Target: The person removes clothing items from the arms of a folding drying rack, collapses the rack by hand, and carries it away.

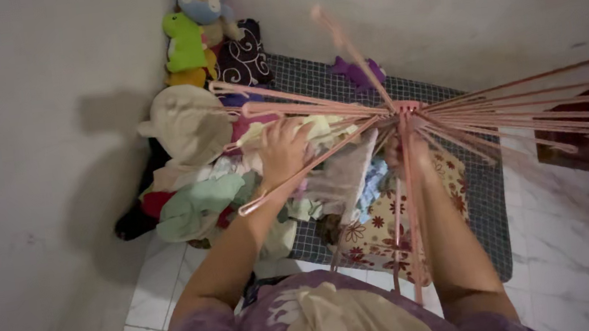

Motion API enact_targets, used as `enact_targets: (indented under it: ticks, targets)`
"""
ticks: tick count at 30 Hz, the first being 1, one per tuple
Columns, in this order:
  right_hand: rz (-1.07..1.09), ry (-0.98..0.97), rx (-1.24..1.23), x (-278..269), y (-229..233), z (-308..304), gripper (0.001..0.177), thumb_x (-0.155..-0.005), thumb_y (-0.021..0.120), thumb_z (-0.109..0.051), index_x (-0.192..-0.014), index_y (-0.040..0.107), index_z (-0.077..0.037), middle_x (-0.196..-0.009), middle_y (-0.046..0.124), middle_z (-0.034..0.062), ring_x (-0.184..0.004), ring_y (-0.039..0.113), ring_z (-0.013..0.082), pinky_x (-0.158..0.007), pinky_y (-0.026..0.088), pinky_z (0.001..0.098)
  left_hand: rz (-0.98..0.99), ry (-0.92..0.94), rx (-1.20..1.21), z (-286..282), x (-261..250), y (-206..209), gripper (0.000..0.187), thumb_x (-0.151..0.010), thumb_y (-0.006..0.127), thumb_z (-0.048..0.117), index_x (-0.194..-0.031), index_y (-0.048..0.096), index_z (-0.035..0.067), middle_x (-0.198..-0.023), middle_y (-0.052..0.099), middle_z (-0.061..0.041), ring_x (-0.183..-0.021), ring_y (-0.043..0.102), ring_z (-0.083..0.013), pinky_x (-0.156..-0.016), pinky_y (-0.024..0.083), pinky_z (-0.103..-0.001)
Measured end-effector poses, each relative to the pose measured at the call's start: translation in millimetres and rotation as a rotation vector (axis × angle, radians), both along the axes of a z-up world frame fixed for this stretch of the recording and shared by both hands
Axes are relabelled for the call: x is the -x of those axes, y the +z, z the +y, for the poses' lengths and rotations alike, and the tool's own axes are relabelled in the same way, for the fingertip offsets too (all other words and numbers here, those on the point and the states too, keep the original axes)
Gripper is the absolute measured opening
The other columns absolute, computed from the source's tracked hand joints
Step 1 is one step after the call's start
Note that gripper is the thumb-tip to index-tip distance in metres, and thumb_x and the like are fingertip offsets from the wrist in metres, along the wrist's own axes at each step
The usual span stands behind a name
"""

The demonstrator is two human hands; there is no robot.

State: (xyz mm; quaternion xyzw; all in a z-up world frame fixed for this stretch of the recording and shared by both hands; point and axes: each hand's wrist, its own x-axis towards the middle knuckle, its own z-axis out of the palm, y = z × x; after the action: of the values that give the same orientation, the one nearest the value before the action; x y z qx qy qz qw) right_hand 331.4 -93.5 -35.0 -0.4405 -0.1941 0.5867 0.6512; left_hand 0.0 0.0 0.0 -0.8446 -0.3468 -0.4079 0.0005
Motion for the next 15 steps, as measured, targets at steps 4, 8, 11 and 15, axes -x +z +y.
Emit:
enact_targets:
  ticks: [4, 8, 11, 15]
  targets:
    - [-0.11, -0.165, -0.07, 9, 9, -12, 0.038, -0.113, 0.054, -0.047, -0.107, 0.063, -0.01, -0.066, 0.051, -0.0038, -0.044, 0.042, 0.0092, -0.035, 0.036, 0.0249, -0.059, 0.132, 0.338, 1, 9, -52, 0.025, -0.093, 0.074, 0.03, -0.116, 0.069, 0.021, -0.131, 0.065, -0.005, -0.127, 0.058, -0.0291, -0.111, 0.043, -0.049]
    - [-0.114, -0.211, -0.103, -4, -16, -27, 0.037, -0.113, 0.054, -0.047, -0.11, 0.062, -0.01, -0.072, 0.051, -0.0028, -0.049, 0.043, 0.0101, -0.04, 0.037, 0.0256, -0.39, 0.219, 0.572, 4, 24, -86, 0.052, -0.081, 0.083, 0.032, -0.125, 0.064, 0.009, -0.118, 0.065, -0.018, -0.112, 0.062, -0.039, -0.096, 0.05, -0.05]
    - [-0.1, -0.226, -0.121, -7, -27, -30, 0.037, -0.113, 0.054, -0.046, -0.112, 0.062, -0.01, -0.076, 0.052, -0.0021, -0.054, 0.045, 0.0108, -0.043, 0.038, 0.0261, -0.761, 0.138, 0.854, 6, 24, -94, 0.073, -0.075, 0.081, 0.027, -0.138, 0.052, 0.005, -0.124, 0.058, -0.021, -0.105, 0.064, -0.0412, -0.089, 0.053, -0.053]
    - [-0.079, -0.24, -0.163, -3, -25, -31, 0.036, -0.112, 0.055, -0.046, -0.115, 0.061, -0.01, -0.081, 0.052, -0.0011, -0.059, 0.046, 0.0117, -0.048, 0.04, 0.0268, -0.639, 0.185, 0.787, 6, 29, -108, 0.074, -0.083, 0.08, 0.032, -0.145, 0.051, 0.002, -0.133, 0.063, -0.021, -0.122, 0.063, -0.0341, -0.104, 0.05, -0.049]
